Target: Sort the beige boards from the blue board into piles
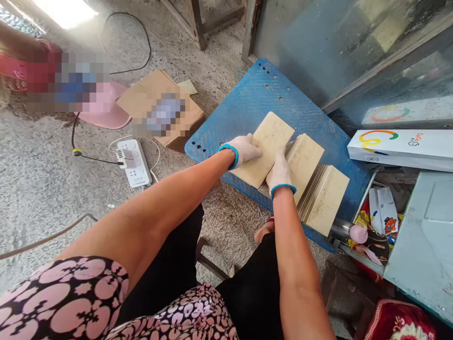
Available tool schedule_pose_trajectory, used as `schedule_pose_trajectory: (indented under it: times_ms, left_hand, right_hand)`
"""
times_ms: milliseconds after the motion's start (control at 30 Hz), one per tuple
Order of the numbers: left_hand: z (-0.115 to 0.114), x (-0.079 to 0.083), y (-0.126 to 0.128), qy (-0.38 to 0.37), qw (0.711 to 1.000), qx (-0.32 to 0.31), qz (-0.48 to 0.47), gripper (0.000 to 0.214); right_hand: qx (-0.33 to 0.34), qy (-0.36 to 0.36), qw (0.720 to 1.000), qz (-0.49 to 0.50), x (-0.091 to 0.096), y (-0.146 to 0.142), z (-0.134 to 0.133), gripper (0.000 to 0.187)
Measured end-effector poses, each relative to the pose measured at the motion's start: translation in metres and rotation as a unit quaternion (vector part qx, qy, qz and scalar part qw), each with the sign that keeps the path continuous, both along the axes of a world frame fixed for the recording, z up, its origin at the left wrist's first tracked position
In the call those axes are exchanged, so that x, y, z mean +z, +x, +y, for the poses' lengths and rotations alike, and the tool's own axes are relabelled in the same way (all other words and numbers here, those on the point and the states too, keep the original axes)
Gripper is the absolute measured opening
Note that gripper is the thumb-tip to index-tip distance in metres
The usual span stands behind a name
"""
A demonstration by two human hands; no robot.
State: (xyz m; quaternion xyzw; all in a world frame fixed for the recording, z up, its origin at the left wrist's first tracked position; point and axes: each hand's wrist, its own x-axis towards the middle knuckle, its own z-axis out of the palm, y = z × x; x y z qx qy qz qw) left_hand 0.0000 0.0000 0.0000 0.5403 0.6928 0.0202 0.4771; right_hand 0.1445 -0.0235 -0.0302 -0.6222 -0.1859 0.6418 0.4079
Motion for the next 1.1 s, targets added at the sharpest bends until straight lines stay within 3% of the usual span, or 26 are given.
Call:
schedule_pose_trajectory:
  times_ms: [233,367,467,633,767,933,1100]
  left_hand:
    - [-0.02,0.01,-0.008,-0.015,0.997,-0.066,0.03,0.103]
    - [-0.029,0.017,-0.013,-0.027,0.986,-0.142,0.085,0.101]
    - [-0.032,0.019,-0.015,0.008,0.975,-0.183,0.127,0.092]
    - [-0.029,0.016,-0.008,0.034,0.986,-0.135,0.089,0.072]
    - [-0.022,0.011,0.0,0.022,0.995,-0.081,0.054,0.078]
    - [-0.015,0.005,0.003,-0.009,0.997,-0.062,0.055,0.077]
    - [-0.015,0.002,0.002,0.021,0.994,-0.068,0.078,0.088]
  right_hand:
    - [0.002,-0.018,0.999,0.04,0.016,-0.002,-0.027,0.053]
    - [-0.01,-0.041,0.998,0.037,0.022,-0.005,-0.042,0.048]
    - [-0.008,-0.033,0.999,0.032,0.021,-0.005,-0.047,0.044]
    - [-0.023,-0.038,0.998,0.037,0.024,-0.007,-0.047,0.041]
    - [-0.022,-0.048,0.998,0.045,0.029,-0.009,-0.051,0.043]
    - [-0.001,0.014,0.999,0.032,0.017,-0.004,-0.054,0.047]
    - [-0.01,0.022,0.998,0.05,0.004,0.002,-0.03,0.05]
